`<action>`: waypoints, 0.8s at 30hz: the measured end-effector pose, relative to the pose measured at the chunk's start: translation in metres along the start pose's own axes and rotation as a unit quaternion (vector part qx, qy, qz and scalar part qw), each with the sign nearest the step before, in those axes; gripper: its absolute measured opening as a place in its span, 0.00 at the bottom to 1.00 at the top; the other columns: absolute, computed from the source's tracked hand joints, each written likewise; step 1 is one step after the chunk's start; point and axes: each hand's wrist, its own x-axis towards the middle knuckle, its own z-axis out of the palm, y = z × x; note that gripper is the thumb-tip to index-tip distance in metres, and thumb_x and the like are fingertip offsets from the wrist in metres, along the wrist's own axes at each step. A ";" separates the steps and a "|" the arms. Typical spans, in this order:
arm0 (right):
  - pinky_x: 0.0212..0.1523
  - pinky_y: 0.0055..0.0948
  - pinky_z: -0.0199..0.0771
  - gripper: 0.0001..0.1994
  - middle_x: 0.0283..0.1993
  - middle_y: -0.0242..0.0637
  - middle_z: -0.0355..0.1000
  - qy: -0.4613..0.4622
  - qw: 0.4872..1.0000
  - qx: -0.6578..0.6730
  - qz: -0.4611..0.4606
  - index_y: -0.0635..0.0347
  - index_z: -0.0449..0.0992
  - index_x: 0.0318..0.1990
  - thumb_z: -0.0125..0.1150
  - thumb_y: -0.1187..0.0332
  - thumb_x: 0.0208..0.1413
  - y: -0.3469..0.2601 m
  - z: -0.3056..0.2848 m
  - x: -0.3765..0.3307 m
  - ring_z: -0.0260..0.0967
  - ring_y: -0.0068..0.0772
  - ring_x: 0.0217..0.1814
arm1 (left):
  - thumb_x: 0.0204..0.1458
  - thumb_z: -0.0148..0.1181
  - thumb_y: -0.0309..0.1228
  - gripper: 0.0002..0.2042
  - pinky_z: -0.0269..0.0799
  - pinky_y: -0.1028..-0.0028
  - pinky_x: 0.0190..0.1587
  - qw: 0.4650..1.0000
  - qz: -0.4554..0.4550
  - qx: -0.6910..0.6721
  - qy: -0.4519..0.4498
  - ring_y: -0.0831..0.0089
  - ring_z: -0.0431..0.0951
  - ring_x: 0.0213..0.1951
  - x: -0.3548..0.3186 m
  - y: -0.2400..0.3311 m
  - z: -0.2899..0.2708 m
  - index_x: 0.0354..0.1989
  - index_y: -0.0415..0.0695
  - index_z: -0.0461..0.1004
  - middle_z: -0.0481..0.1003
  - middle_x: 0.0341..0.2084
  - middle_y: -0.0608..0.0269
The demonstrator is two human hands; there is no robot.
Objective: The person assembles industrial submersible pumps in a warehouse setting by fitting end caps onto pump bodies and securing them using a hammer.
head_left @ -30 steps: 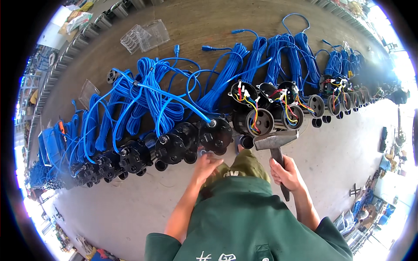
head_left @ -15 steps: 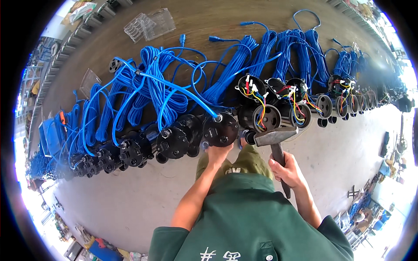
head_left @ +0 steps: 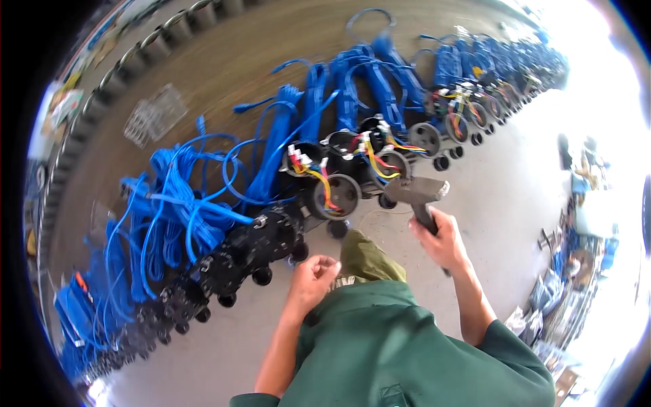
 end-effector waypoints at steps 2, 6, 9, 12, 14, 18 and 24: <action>0.24 0.33 0.59 0.11 0.20 0.34 0.64 0.086 0.991 -0.072 -0.073 0.64 0.76 0.35 0.70 0.66 0.59 0.006 -0.030 0.014 0.54 0.25 0.22 | 0.64 0.64 0.30 0.09 0.70 0.79 0.28 0.995 0.098 0.001 -0.037 0.86 0.73 0.27 0.001 0.043 0.022 0.45 0.38 0.78 0.76 0.27 0.72; 0.28 0.34 0.70 0.15 0.23 0.42 0.74 0.179 0.954 -0.201 -0.133 0.62 0.80 0.39 0.77 0.62 0.52 0.045 -0.096 0.071 0.69 0.36 0.22 | 0.67 0.58 0.28 0.06 0.66 0.82 0.30 0.972 0.223 0.050 0.045 0.87 0.71 0.28 0.017 0.141 0.036 0.45 0.40 0.78 0.74 0.26 0.74; 0.35 0.34 0.77 0.20 0.29 0.43 0.80 0.138 0.934 -0.251 -0.214 0.61 0.81 0.44 0.81 0.64 0.45 0.064 -0.129 0.124 0.78 0.43 0.29 | 0.66 0.57 0.26 0.07 0.73 0.72 0.37 0.895 0.292 0.276 0.195 0.76 0.76 0.30 0.067 0.186 0.021 0.44 0.35 0.76 0.78 0.28 0.61; 0.37 0.35 0.77 0.23 0.33 0.42 0.81 0.019 0.930 -0.243 -0.273 0.60 0.81 0.46 0.83 0.66 0.41 0.057 -0.146 0.170 0.79 0.43 0.33 | 0.60 0.58 0.30 0.10 0.76 0.55 0.54 0.747 0.227 0.531 0.330 0.44 0.80 0.46 0.131 0.185 -0.019 0.44 0.36 0.78 0.80 0.39 0.44; 0.39 0.36 0.77 0.24 0.37 0.40 0.80 -0.025 0.916 -0.238 -0.322 0.59 0.82 0.45 0.83 0.69 0.36 0.064 -0.154 0.197 0.78 0.43 0.37 | 0.58 0.59 0.33 0.16 0.78 0.57 0.55 0.796 -0.032 0.556 0.239 0.42 0.82 0.50 0.164 0.205 -0.035 0.48 0.32 0.79 0.81 0.46 0.37; 0.52 0.41 0.73 0.26 0.46 0.36 0.75 -0.028 0.855 -0.252 -0.452 0.56 0.84 0.45 0.83 0.69 0.32 0.068 -0.173 0.228 0.70 0.46 0.51 | 0.61 0.54 0.32 0.18 0.86 0.47 0.40 0.883 -0.300 0.324 0.158 0.39 0.86 0.39 0.183 0.204 -0.043 0.52 0.29 0.75 0.80 0.41 0.29; 0.62 0.45 0.66 0.23 0.55 0.40 0.72 -0.003 0.861 -0.216 -0.460 0.61 0.81 0.48 0.79 0.66 0.41 0.033 -0.181 0.207 0.65 0.49 0.58 | 0.53 0.53 0.20 0.10 0.87 0.55 0.32 0.926 -0.143 0.176 0.300 0.47 0.87 0.32 0.178 0.164 -0.053 0.36 0.25 0.78 0.82 0.33 0.38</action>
